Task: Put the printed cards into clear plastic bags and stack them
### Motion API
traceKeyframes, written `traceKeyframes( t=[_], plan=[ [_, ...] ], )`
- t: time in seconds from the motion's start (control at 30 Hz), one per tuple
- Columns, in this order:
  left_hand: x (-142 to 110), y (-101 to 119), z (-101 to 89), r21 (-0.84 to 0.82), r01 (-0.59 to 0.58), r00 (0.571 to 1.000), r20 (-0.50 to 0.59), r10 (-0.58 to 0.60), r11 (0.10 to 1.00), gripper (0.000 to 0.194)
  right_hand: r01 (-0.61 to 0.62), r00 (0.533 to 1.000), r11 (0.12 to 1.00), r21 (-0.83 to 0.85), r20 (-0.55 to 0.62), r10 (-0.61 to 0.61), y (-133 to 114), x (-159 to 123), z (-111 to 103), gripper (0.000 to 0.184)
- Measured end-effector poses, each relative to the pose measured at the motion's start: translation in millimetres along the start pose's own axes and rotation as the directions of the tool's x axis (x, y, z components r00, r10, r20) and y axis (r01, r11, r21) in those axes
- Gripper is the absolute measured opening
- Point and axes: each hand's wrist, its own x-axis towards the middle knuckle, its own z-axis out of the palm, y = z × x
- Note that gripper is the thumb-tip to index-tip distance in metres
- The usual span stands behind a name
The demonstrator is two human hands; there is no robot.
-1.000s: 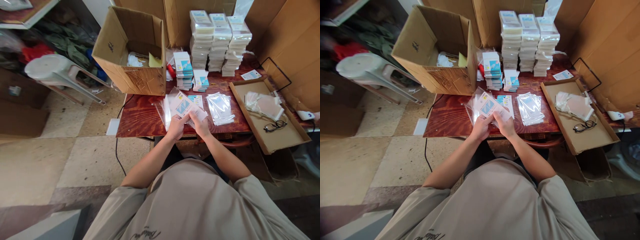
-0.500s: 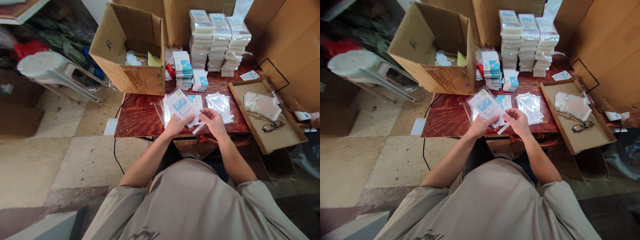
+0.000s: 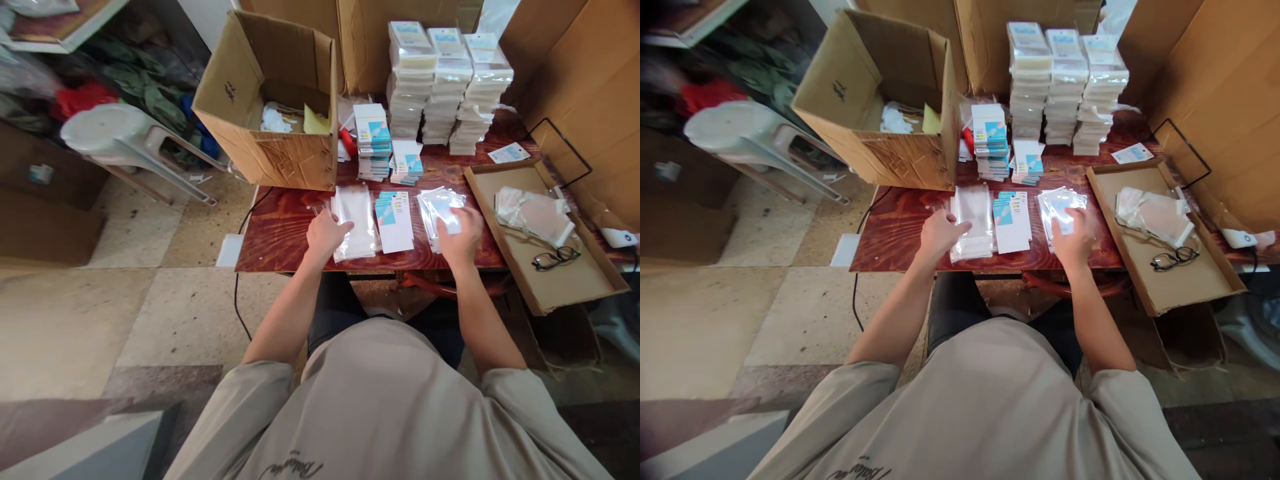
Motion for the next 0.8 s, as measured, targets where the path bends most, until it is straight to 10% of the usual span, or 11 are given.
traceKeyframes(
  t=[0.07,0.13,0.2,0.3,0.47,0.57,0.8],
  plan=[
    [4,0,-4.6,0.028,-0.015,0.999,0.030,0.014,1.000,0.032,0.313,0.904,0.937,0.152,0.256,-0.343,-27,-2,-2,0.032],
    [7,1,-9.6,0.064,-0.033,0.998,0.050,0.030,0.997,0.025,0.492,0.697,0.841,0.225,0.476,-0.536,-53,-2,-5,0.032],
    [8,1,-14.5,0.105,-0.058,0.997,0.063,0.051,0.993,0.024,0.566,0.552,0.801,0.194,0.633,-0.543,-71,0,-7,0.024],
    [2,2,-21.0,0.167,-0.110,0.993,0.056,0.102,0.980,0.028,0.634,0.457,0.765,0.117,0.741,-0.492,-84,0,-11,0.019],
    [-10,1,-25.5,0.157,-0.182,0.970,-0.131,0.203,0.971,0.036,0.703,0.424,0.709,0.052,0.770,-0.477,-87,-6,-19,0.028],
    [-8,0,-20.0,-0.161,-0.264,0.951,-0.207,0.229,0.951,0.030,0.692,0.441,0.721,0.034,0.771,-0.460,-86,-10,-20,0.027],
    [-2,8,4.6,-0.908,-0.074,0.996,-0.051,0.067,0.413,0.025,0.667,0.536,0.745,0.029,0.676,-0.506,-80,-16,-19,0.028]
  ],
)
